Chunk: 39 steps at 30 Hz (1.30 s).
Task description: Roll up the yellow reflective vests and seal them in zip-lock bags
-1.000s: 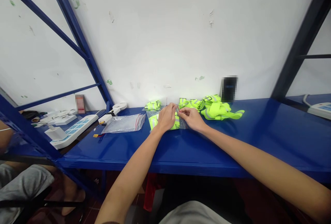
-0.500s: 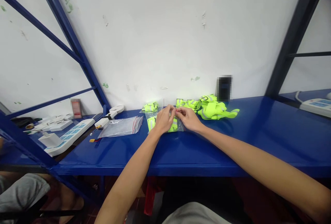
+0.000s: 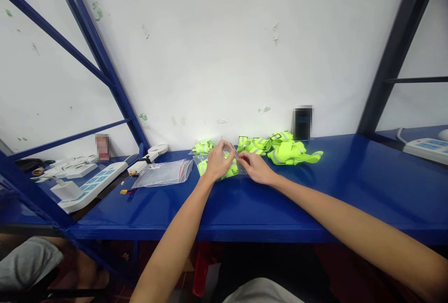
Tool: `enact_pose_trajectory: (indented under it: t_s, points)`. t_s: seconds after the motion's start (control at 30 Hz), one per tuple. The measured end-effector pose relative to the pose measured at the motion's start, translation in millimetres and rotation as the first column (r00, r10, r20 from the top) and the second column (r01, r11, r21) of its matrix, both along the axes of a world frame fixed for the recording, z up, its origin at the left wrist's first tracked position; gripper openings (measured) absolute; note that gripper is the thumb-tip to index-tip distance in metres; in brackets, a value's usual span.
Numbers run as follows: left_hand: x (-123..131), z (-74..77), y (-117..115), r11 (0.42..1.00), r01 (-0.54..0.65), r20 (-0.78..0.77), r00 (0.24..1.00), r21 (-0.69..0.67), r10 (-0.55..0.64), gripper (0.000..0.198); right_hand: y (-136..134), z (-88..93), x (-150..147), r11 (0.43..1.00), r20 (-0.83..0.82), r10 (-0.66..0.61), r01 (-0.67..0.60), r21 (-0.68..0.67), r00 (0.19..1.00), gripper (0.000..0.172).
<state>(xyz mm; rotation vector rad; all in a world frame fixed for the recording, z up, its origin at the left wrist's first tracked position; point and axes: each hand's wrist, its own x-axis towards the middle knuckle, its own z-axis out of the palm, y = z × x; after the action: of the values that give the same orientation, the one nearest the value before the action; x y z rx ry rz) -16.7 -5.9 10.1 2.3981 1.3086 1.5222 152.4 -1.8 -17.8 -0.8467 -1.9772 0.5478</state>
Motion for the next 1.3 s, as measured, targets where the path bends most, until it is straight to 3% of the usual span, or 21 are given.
enact_pose_trajectory:
  t_s: [0.2,0.43,0.6,0.7,1.13,1.3]
  points:
    - [-3,2.7,3,0.995,0.07,0.144,0.988,-0.064,-0.06,0.007,4,-3.8,11,0.978,-0.016,0.127,-0.128,-0.164,0.992,0.022]
    - [1,4.1,1,1.0,0.014,0.218,0.976,-0.011,-0.011,0.014,4,-3.0,6,0.995,-0.024,0.07,-0.072,-0.075,0.997,0.021]
    - [2,3.3,0,1.0,0.007,0.218,0.976,0.003,-0.007,0.014,6,-5.3,4,0.952,-0.193,0.207,-0.243,-0.187,0.959,0.027]
    - [1,2.9,0,1.0,0.016,0.206,0.978,-0.014,-0.013,0.014,6,-5.6,4,0.934,-0.218,0.239,-0.285,-0.213,0.946,0.03]
    - [3,1.0,-2,0.999,-0.001,0.185,0.983,-0.034,0.008,0.017,0,-7.6,1,0.992,-0.079,0.081,-0.088,-0.086,0.994,0.024]
    - [2,2.5,-2,0.998,0.058,0.255,0.966,-0.033,-0.048,0.017,-2,-5.4,-7,0.992,-0.012,-0.036,0.037,0.123,0.999,0.022]
